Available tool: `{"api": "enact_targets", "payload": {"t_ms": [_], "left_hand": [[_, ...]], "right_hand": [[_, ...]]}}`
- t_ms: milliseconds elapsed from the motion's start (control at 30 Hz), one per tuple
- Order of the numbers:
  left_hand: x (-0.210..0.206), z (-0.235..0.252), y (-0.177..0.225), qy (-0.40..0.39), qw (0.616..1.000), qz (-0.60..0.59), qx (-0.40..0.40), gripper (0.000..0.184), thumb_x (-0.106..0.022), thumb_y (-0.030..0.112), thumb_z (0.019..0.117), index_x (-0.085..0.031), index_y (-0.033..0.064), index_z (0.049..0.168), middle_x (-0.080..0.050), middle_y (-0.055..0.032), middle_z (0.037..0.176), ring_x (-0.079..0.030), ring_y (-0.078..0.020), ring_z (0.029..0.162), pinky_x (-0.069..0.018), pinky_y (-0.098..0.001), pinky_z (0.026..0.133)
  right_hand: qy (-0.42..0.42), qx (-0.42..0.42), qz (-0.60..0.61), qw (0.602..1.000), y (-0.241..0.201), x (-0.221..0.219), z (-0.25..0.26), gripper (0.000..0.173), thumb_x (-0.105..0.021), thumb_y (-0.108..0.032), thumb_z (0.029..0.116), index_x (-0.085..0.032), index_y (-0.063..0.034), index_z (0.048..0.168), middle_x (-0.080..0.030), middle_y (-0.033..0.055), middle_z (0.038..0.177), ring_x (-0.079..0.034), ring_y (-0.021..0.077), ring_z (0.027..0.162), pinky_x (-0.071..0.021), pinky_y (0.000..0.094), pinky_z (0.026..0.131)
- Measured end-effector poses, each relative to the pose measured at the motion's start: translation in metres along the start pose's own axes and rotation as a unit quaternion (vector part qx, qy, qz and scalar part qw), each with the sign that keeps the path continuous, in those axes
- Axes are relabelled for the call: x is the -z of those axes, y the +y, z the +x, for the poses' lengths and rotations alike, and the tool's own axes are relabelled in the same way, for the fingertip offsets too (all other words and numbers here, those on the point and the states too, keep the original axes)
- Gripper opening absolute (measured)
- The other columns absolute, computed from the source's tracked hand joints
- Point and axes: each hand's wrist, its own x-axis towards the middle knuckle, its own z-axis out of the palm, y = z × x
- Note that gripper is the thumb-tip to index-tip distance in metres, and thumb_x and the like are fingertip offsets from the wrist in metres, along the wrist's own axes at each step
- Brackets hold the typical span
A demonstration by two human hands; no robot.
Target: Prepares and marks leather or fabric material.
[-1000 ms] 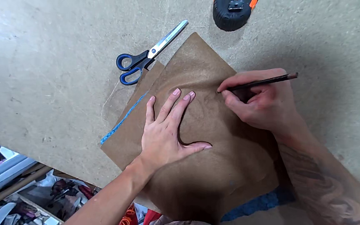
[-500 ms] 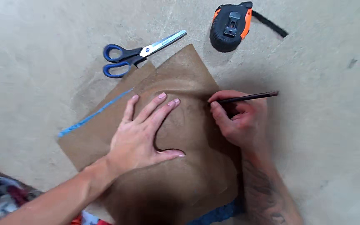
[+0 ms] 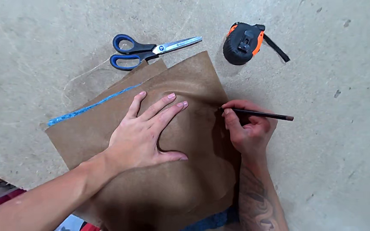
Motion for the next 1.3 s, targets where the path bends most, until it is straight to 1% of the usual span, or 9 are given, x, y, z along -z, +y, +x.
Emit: {"api": "enact_targets", "payload": {"t_ms": [167,333,467,667,900,1000,1067,1233,1300], "left_hand": [[0.001,-0.002,0.003,-0.017,1.000,-0.010,0.007,0.115,-0.055,0.093,0.0699,-0.037,0.0241,0.160,-0.043,0.0091,0.161,-0.031,-0.0136,0.153,-0.0052,-0.0591,0.129],[0.007,-0.007,0.004,0.017,0.999,-0.041,0.018,0.109,-0.061,0.086,0.0750,-0.036,0.0235,0.160,-0.042,0.0066,0.162,-0.030,-0.0152,0.154,-0.0049,-0.0578,0.129],[0.015,-0.089,0.020,0.146,0.972,-0.123,0.140,0.086,-0.066,0.063,0.0902,-0.047,0.0080,0.153,-0.051,-0.0028,0.155,-0.037,-0.0199,0.151,-0.0143,-0.0593,0.130],[-0.009,-0.205,0.046,0.049,0.973,-0.006,0.226,0.110,-0.054,0.089,0.0783,-0.038,0.0167,0.160,-0.029,0.0028,0.169,-0.016,-0.0184,0.158,-0.0037,-0.0633,0.127],[0.009,-0.207,0.050,0.031,0.967,0.000,0.254,0.125,-0.056,0.096,0.0668,-0.035,0.0173,0.161,-0.025,0.0039,0.170,-0.015,-0.0199,0.159,-0.0007,-0.0717,0.123],[0.008,-0.195,0.059,0.092,0.967,-0.059,0.229,0.114,-0.060,0.088,0.0741,-0.043,0.0099,0.155,-0.037,-0.0048,0.165,-0.027,-0.0212,0.156,-0.0107,-0.0626,0.128],[-0.004,-0.196,0.058,0.098,0.969,-0.069,0.214,0.110,-0.054,0.087,0.0800,-0.040,0.0099,0.158,-0.032,-0.0038,0.168,-0.022,-0.0201,0.157,-0.0110,-0.0594,0.129],[-0.016,-0.202,0.048,0.068,0.979,-0.024,0.193,0.119,-0.051,0.092,0.0750,-0.032,0.0130,0.162,-0.023,-0.0005,0.171,-0.014,-0.0177,0.159,-0.0051,-0.0585,0.129],[-0.016,-0.203,0.051,0.060,0.978,-0.023,0.198,0.122,-0.051,0.093,0.0738,-0.031,0.0129,0.163,-0.022,-0.0009,0.171,-0.014,-0.0182,0.159,-0.0043,-0.0589,0.129]], "right_hand": [[0.000,0.032,0.005,0.999,0.007,0.009,-0.012,0.015,-0.055,-0.010,0.0926,-0.069,-0.0056,0.090,-0.064,-0.0029,0.072,-0.055,0.0022,0.056,-0.0448,0.0192,0.047],[0.036,0.017,0.079,0.996,-0.044,0.010,-0.020,0.020,-0.064,-0.020,0.1007,-0.070,-0.0069,0.114,-0.070,-0.0025,0.084,-0.060,0.0061,0.058,-0.0528,0.0223,0.050],[-0.147,-0.037,0.106,0.983,-0.104,-0.022,-0.076,0.021,-0.070,-0.026,0.0946,-0.071,-0.0153,0.112,-0.072,-0.0014,0.089,-0.067,0.0114,0.065,-0.0599,0.0304,0.055],[-0.250,-0.056,0.057,0.965,-0.112,-0.087,-0.133,0.014,-0.065,-0.023,0.1006,-0.071,-0.0131,0.108,-0.072,-0.0044,0.082,-0.067,0.0071,0.061,-0.0603,0.0262,0.051],[-0.256,-0.015,0.022,0.966,-0.101,-0.081,-0.130,0.013,-0.067,-0.023,0.0896,-0.070,-0.0157,0.100,-0.066,-0.0077,0.077,-0.059,0.0028,0.057,-0.0532,0.0234,0.047],[-0.269,0.012,0.003,0.963,-0.103,-0.080,-0.134,0.014,-0.069,-0.019,0.0877,-0.075,-0.0135,0.098,-0.069,-0.0063,0.086,-0.059,0.0014,0.062,-0.0526,0.0211,0.051],[-0.295,0.039,-0.009,0.955,-0.104,-0.083,-0.140,0.012,-0.070,-0.017,0.0864,-0.075,-0.0126,0.096,-0.070,-0.0056,0.087,-0.061,0.0009,0.065,-0.0545,0.0208,0.054],[-0.304,0.109,-0.048,0.945,-0.104,-0.101,-0.120,0.015,-0.069,-0.015,0.0911,-0.076,-0.0081,0.103,-0.073,-0.0003,0.094,-0.066,0.0033,0.075,-0.0594,0.0223,0.067],[-0.287,0.094,-0.062,0.951,-0.107,-0.108,-0.108,0.015,-0.068,-0.014,0.0928,-0.076,-0.0081,0.104,-0.073,0.0000,0.094,-0.065,0.0032,0.072,-0.0574,0.0222,0.064]]}}
